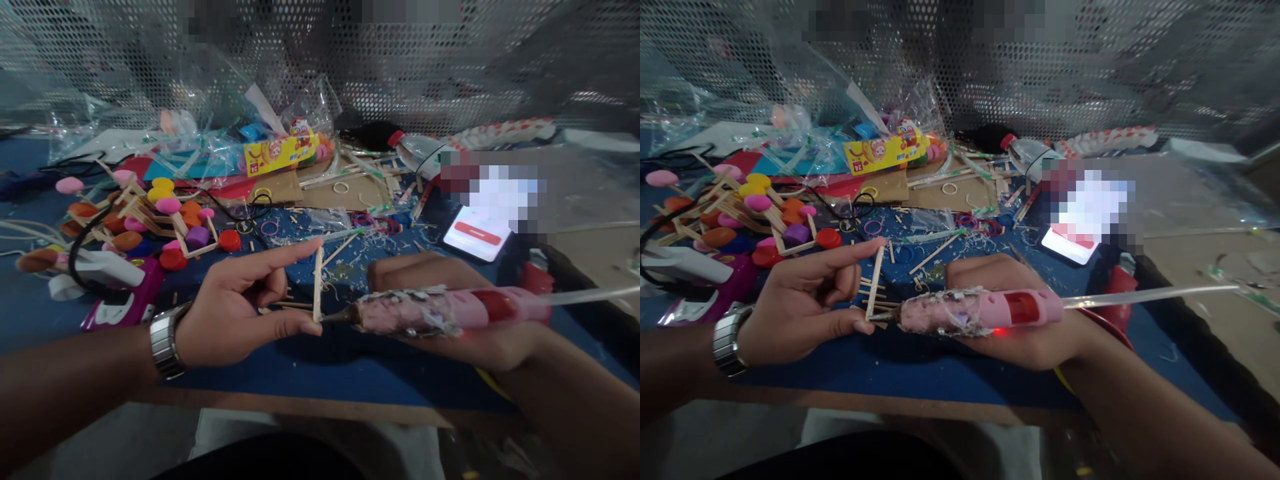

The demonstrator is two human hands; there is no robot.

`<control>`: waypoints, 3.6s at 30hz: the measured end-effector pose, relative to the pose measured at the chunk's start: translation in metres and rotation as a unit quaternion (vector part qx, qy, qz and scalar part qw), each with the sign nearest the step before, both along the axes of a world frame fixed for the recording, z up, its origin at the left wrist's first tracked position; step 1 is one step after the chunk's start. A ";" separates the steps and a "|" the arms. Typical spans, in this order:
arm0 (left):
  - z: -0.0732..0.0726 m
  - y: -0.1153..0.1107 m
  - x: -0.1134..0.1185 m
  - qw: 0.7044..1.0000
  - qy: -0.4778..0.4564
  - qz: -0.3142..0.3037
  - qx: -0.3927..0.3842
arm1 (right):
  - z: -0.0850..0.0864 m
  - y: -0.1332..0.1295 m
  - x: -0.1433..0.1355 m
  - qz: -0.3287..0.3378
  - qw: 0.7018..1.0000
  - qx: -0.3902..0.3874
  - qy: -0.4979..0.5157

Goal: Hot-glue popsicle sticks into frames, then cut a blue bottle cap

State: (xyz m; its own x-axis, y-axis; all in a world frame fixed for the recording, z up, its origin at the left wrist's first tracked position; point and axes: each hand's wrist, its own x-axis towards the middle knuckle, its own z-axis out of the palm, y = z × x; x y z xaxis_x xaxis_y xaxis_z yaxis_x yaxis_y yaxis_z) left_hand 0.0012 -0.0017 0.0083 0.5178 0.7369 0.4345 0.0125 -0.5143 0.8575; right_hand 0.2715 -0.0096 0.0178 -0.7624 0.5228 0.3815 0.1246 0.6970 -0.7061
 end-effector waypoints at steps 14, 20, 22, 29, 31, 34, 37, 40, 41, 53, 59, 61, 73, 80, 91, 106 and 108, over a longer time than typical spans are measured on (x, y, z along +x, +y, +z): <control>-0.001 0.000 0.000 1.000 -0.005 -0.001 -0.010 | 0.000 0.000 0.000 -0.008 1.000 0.027 -0.009; -0.001 0.000 -0.001 1.000 -0.002 -0.004 -0.005 | 0.002 -0.001 0.001 -0.015 1.000 0.015 -0.001; -0.001 0.000 -0.001 1.000 -0.003 -0.003 -0.007 | 0.002 -0.002 0.002 -0.026 1.000 0.017 -0.001; -0.001 -0.001 0.000 1.000 -0.006 0.002 -0.014 | 0.000 -0.001 0.002 -0.015 0.999 0.030 -0.011; -0.001 -0.001 0.000 1.000 -0.005 0.003 -0.010 | 0.000 -0.001 0.002 -0.017 0.999 0.030 -0.010; -0.001 -0.001 0.000 1.000 -0.003 0.000 -0.004 | 0.001 -0.001 0.002 -0.025 0.999 0.023 -0.008; 0.000 0.000 -0.001 1.000 0.001 -0.003 -0.001 | 0.003 -0.002 0.002 -0.023 0.999 0.019 -0.011; 0.000 0.000 -0.001 1.000 0.003 -0.002 -0.002 | 0.003 -0.002 0.002 -0.015 0.999 0.025 -0.016; 0.000 0.000 -0.001 1.000 0.003 -0.002 -0.003 | 0.002 -0.002 0.002 -0.015 0.999 0.027 -0.016; 0.000 0.000 -0.002 1.000 0.011 0.004 -0.001 | 0.001 -0.001 0.002 -0.024 0.999 0.022 -0.012; 0.001 -0.001 -0.001 1.000 0.010 0.003 -0.002 | 0.002 0.000 0.002 -0.006 1.000 0.029 -0.010; 0.001 -0.001 -0.001 1.000 0.009 0.005 -0.003 | 0.003 0.000 0.002 -0.010 0.999 0.031 -0.011; 0.001 0.000 -0.001 1.000 0.014 -0.003 -0.005 | 0.002 0.000 0.002 -0.018 0.999 0.027 -0.015; 0.000 0.000 -0.001 1.000 0.010 -0.007 -0.002 | 0.003 -0.002 0.002 -0.035 0.999 0.000 -0.003; 0.000 0.000 -0.002 1.000 0.020 -0.009 -0.011 | -0.001 -0.001 0.004 -0.032 0.999 0.012 -0.029; 0.000 0.000 -0.003 1.000 0.027 -0.014 -0.001 | 0.000 -0.002 0.003 -0.049 0.998 0.033 -0.003; 0.001 0.000 -0.003 1.000 0.026 -0.014 -0.002 | 0.000 -0.002 0.003 -0.054 0.998 0.027 -0.003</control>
State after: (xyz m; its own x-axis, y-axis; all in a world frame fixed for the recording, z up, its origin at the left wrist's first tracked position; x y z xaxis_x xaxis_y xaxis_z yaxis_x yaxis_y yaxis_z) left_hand -0.0013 -0.0016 0.0088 0.5598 0.7234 0.4040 0.0429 -0.5122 0.8578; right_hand 0.2741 -0.0116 0.0177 -0.7049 0.5809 0.4071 0.2051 0.7164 -0.6669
